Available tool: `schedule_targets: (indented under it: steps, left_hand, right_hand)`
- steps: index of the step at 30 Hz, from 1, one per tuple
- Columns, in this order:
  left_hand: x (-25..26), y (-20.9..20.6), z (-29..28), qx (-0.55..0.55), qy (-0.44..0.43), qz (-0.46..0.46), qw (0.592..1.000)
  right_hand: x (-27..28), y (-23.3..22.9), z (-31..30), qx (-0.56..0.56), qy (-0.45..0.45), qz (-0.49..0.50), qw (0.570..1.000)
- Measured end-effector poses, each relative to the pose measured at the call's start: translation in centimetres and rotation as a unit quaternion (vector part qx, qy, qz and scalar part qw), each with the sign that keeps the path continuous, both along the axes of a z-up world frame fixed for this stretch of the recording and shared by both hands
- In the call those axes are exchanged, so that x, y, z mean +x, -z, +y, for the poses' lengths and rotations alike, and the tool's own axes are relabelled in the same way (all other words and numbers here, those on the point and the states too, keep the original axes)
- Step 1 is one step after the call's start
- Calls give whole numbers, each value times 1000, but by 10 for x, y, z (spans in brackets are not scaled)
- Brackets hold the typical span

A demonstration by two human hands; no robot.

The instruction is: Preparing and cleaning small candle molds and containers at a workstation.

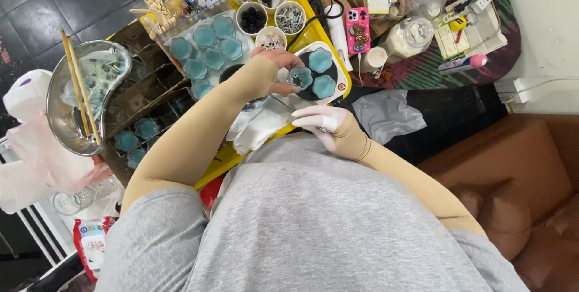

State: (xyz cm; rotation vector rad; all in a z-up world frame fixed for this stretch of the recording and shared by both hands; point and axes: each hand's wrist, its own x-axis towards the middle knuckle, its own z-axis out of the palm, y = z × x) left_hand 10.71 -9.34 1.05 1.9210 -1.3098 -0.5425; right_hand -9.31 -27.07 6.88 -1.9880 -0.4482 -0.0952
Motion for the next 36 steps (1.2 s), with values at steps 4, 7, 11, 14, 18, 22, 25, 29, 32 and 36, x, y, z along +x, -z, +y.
schedule_targets:
  steps: [4, 7, 11, 14, 18, 22, 25, 29, 32, 36]
  left_hand:
    - [-1, 6, 0, 13, 1, 7, 1000]
    - [-5, 12, 3, -18, -4, 28, 999]
    - [-6, 9, 2, -12, -35, -26, 999]
    - [-6, -6, 6, 19, -71, -37, 997]
    - [-5, -21, 33, -3, -186, -79, 979]
    - [-27, -44, 86, 10, -264, -140, 954]
    - [-59, -51, 120, 127, -302, -135, 935]
    - [-99, -40, 144, 233, -304, -241, 891]
    - [-112, -29, 150, 257, -301, -247, 884]
    - [-115, -17, 152, 230, -277, -232, 904]
  right_hand:
    - [1, 1, -1, 9, 12, 5, 1000]
    - [1, 2, 0, 7, 14, -5, 1000]
    - [4, -2, 1, -7, 25, -7, 1000]
    - [6, -7, 5, 1, 37, -8, 999]
    - [7, -6, 11, 19, 86, -5, 996]
    - [13, -5, 25, 36, 100, -1, 994]
    - [22, -5, 37, 40, 96, -12, 995]
    - [34, -8, 50, 18, 85, -31, 996]
    - [40, -6, 56, 20, 83, -29, 996]
    - [39, -4, 63, 1, 107, -31, 994]
